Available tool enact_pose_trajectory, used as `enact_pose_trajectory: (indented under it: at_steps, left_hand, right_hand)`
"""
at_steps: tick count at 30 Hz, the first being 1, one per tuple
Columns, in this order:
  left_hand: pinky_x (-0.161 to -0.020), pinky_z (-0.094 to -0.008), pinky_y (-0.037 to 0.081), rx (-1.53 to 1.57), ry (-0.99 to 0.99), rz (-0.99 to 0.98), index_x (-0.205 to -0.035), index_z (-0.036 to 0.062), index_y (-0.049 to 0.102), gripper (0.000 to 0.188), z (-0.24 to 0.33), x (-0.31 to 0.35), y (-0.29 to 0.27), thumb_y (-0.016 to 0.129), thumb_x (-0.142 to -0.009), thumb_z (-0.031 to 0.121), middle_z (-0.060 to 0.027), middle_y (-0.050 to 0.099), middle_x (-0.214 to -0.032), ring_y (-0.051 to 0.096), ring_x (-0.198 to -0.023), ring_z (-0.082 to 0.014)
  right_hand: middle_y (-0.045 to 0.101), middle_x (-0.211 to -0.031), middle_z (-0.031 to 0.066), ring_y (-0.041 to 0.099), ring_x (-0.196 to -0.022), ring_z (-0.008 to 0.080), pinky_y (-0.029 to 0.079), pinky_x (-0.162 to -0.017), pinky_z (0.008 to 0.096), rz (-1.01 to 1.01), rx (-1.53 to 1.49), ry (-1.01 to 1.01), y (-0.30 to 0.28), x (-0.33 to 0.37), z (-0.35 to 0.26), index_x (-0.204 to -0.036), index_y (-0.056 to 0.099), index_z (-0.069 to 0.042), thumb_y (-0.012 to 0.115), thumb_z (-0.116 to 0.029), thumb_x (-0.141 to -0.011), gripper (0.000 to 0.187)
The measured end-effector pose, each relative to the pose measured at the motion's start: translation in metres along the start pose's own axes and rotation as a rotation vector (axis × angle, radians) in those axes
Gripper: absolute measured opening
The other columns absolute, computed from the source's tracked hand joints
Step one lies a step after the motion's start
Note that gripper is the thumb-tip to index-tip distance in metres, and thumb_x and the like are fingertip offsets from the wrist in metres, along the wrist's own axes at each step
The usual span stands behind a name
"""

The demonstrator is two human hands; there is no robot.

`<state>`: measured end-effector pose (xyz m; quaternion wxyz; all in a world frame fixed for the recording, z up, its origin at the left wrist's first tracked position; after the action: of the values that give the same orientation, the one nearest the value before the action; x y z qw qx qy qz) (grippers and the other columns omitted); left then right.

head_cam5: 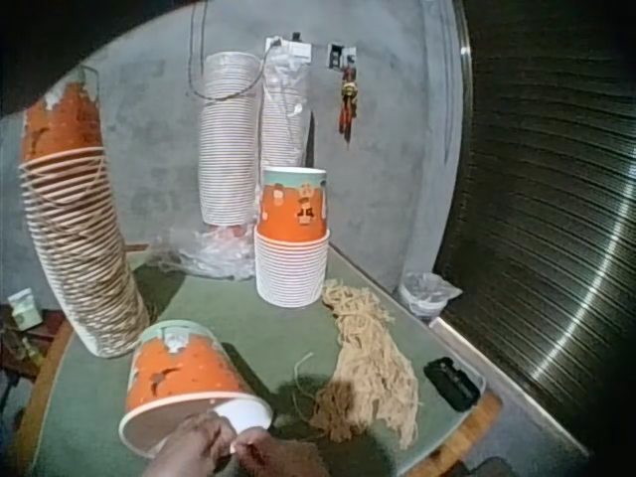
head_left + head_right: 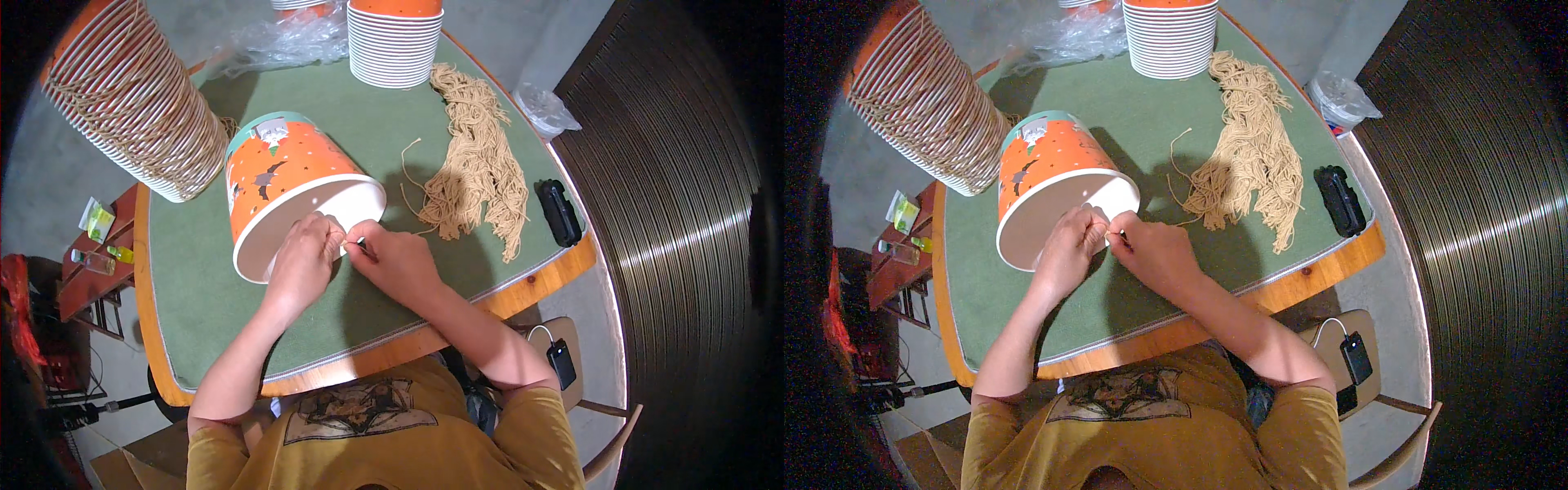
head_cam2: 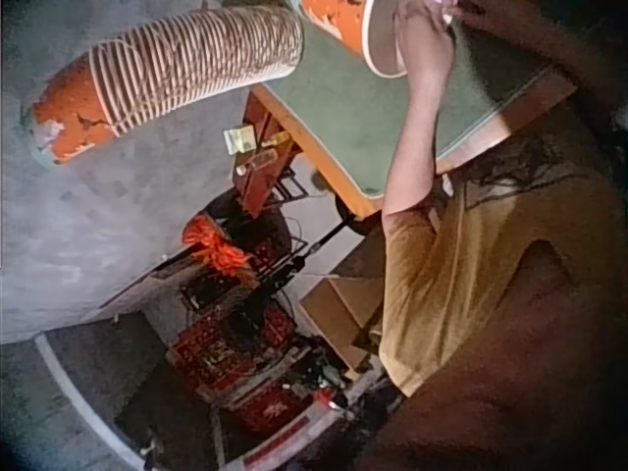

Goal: The person ties a string around the rim of a paper cup and stacks it onto a pile of other cups. They repeat this process by picking up a new cup, tying a string around it, and adding it to the stack.

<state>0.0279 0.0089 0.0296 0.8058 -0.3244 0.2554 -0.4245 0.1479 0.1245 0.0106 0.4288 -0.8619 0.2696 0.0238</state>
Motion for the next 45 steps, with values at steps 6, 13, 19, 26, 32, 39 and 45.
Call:
enact_pose_trajectory:
  at_steps: [6,13,19,26,32,39,45]
  left_hand:
    - [-0.082,-0.0387,0.045,0.051,-0.004,-0.046,-0.093,0.0003,0.056,0.016,-0.002,-0.003,-0.002,0.055,-0.095,0.016,-0.0148,0.058,-0.092,0.058,-0.09,-0.0309]
    - [-0.078,-0.0373,0.046,0.12,-0.017,0.007,-0.094,0.0008,0.054,0.01,0.002,-0.003,-0.002,0.057,-0.093,0.01,-0.0143,0.059,-0.092,0.058,-0.086,-0.0282]
    - [-0.079,-0.0457,0.046,0.037,0.073,0.12,-0.096,0.0019,0.05,0.016,0.008,0.008,0.0,0.056,-0.083,-0.005,-0.0181,0.055,-0.092,0.056,-0.095,-0.0376]
    - [-0.082,-0.0455,0.045,-0.137,0.167,0.162,-0.097,-0.0005,0.051,0.016,0.013,0.015,0.001,0.056,-0.083,-0.006,-0.0178,0.052,-0.095,0.055,-0.097,-0.0368]
    - [-0.081,-0.0481,0.046,-0.147,0.16,0.177,-0.099,0.0002,0.052,0.021,0.01,0.013,0.003,0.059,-0.08,-0.005,-0.0175,0.052,-0.098,0.054,-0.097,-0.0376]
    - [-0.082,-0.0468,0.046,-0.147,0.164,0.161,-0.099,0.0005,0.053,0.021,0.011,0.013,0.003,0.061,-0.08,-0.003,-0.0162,0.052,-0.099,0.054,-0.097,-0.0362]
    - [-0.081,-0.0461,0.046,-0.144,0.143,0.168,-0.095,-0.0002,0.054,0.016,0.01,0.012,0.006,0.063,-0.081,0.0,-0.0158,0.053,-0.098,0.055,-0.097,-0.0355]
  right_hand:
    - [0.063,-0.062,0.0114,0.065,-0.06,0.0335,0.05,-0.055,0.0476,-0.015,-0.035,0.048,-0.003,-0.002,-0.001,-0.09,0.06,-0.016,0.063,-0.026,-0.087,0.012]
    - [0.065,-0.067,0.0108,0.065,-0.063,0.033,0.05,-0.058,0.045,-0.09,-0.124,0.138,-0.008,-0.009,-0.001,-0.088,0.066,-0.016,0.065,-0.028,-0.085,0.012]
    - [0.067,-0.073,0.013,0.066,-0.067,0.0334,0.051,-0.061,0.0441,-0.122,-0.171,0.178,-0.008,-0.012,0.0,-0.089,0.068,-0.014,0.064,-0.03,-0.085,0.017]
    - [0.067,-0.077,0.0149,0.066,-0.071,0.0345,0.051,-0.064,0.044,-0.149,-0.223,0.171,-0.008,-0.016,0.003,-0.09,0.069,-0.012,0.064,-0.03,-0.085,0.019]
    - [0.068,-0.077,0.0146,0.067,-0.071,0.0342,0.051,-0.064,0.0436,-0.149,-0.228,0.174,-0.008,-0.016,0.004,-0.091,0.07,-0.012,0.063,-0.03,-0.086,0.019]
    - [0.068,-0.076,0.0145,0.067,-0.07,0.0339,0.051,-0.063,0.0437,-0.163,-0.235,0.18,-0.009,-0.017,0.002,-0.09,0.07,-0.013,0.062,-0.031,-0.086,0.02]
    - [0.068,-0.077,0.0146,0.067,-0.07,0.0343,0.052,-0.063,0.0445,-0.145,-0.221,0.149,-0.008,-0.016,0.005,-0.092,0.069,-0.014,0.062,-0.031,-0.086,0.02]
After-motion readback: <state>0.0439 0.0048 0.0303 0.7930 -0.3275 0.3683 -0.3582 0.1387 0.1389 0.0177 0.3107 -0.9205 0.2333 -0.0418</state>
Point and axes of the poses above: each hand's wrist, its own x-axis away from the middle knuckle, its own y-axis out of the palm, z = x × y, the point moved 1 cm from there along -x, towards the middle knuckle
